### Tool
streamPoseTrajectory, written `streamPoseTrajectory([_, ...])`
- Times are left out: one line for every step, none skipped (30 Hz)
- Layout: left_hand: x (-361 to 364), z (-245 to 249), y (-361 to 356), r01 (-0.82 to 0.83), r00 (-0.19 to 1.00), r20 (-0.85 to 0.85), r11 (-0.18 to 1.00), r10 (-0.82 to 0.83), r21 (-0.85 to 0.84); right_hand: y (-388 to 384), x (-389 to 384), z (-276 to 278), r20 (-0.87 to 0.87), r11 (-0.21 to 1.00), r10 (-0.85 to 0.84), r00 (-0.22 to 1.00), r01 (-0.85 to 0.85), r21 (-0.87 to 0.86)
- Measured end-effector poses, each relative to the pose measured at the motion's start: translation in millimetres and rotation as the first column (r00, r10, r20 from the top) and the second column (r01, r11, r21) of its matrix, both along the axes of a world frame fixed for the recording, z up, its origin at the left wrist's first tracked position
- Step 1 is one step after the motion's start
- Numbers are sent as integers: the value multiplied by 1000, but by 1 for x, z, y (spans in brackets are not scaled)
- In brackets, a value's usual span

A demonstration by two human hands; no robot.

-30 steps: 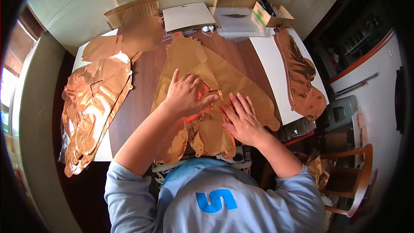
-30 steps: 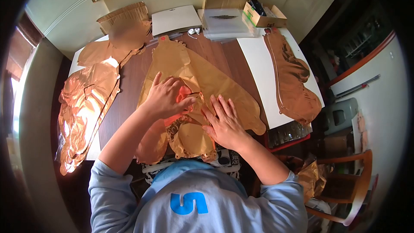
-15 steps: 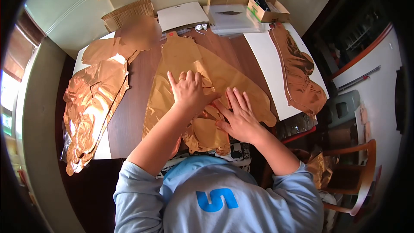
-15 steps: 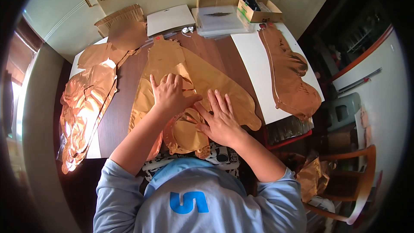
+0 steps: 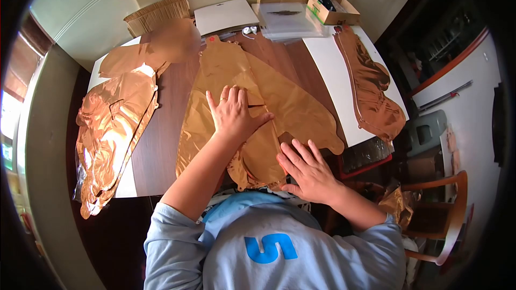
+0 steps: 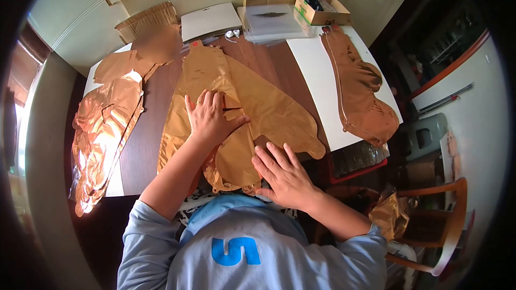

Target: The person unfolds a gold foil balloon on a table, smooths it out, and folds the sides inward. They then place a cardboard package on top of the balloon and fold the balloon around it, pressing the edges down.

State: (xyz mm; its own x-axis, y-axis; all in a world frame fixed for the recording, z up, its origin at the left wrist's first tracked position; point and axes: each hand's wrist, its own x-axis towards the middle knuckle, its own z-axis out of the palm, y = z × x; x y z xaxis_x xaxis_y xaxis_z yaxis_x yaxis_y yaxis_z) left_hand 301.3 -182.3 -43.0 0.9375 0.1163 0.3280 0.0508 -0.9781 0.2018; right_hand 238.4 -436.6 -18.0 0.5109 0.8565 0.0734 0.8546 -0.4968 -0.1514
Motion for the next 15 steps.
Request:
streamPoseTrajectory([0, 1, 0, 2, 1000, -2, 1000, -2, 0, -1, 0, 0, 9, 1000, 21, 1000, -21, 14])
streamPoseTrajectory([0, 2, 0, 3, 1000, -4, 1000, -3, 0, -2, 1, -1, 18, 999, 41, 999, -41, 29])
streamPoseTrajectory([0, 3, 0, 5, 1000, -5, 1000, -5, 1, -2, 3, -2, 28, 997, 61, 998, -63, 43])
streamPoseTrajectory([-1, 5, 0, 7, 1000, -14, 1000, -7, -7, -2, 4, 0, 22, 994, 72, 997, -74, 75])
streamPoseTrajectory([-1, 6, -1, 9, 1000, -23, 1000, -9, -14, -1, 7, 4, 17, 990, 85, 996, -86, 107])
streamPoseTrajectory([-2, 7, -1, 9, 999, -33, 1000, -10, -22, 0, 10, 6, 11, 985, 98, 995, -99, 139])
streamPoseTrajectory([-2, 8, -1, 8, 999, -37, 1000, -9, -22, 0, 16, 7, -31, 978, 118, 993, -111, 175])
streamPoseTrajectory([-2, 8, -1, 8, 999, -40, 1000, -8, -23, 0, 22, 7, -73, 970, 139, 988, -121, 211])
streamPoseTrajectory([-2, 9, -1, 7, 999, -43, 1000, -8, -23, 0, 29, 6, -113, 960, 162, 980, -130, 246])
streamPoseTrajectory([-2, 9, -1, 8, 999, -40, 1000, -9, -21, 2, 36, 4, -137, 937, 166, 977, -112, 332])
streamPoseTrajectory([-1, 7, -1, 9, 999, -37, 1000, -10, -18, 5, 43, 0, -119, 932, 137, 983, -88, 351])
streamPoseTrajectory([-1, 5, 0, 11, 999, -35, 1000, -11, -14, 7, 50, -5, -102, 926, 108, 989, -63, 371])
streamPoseTrajectory([-1, 3, 0, 12, 1000, -15, 1000, -12, -1, 9, 55, -7, -85, 919, 78, 993, -39, 392])
streamPoseTrajectory([-1, 1, 0, 13, 1000, 7, 1000, -13, 13, 12, 58, -6, -31, 918, 63, 998, -46, 395])
streamPoseTrajectory([-1, 0, 0, 12, 1000, 27, 1000, -13, 27, 17, 59, -5, -12, 927, 64, 998, -55, 370])
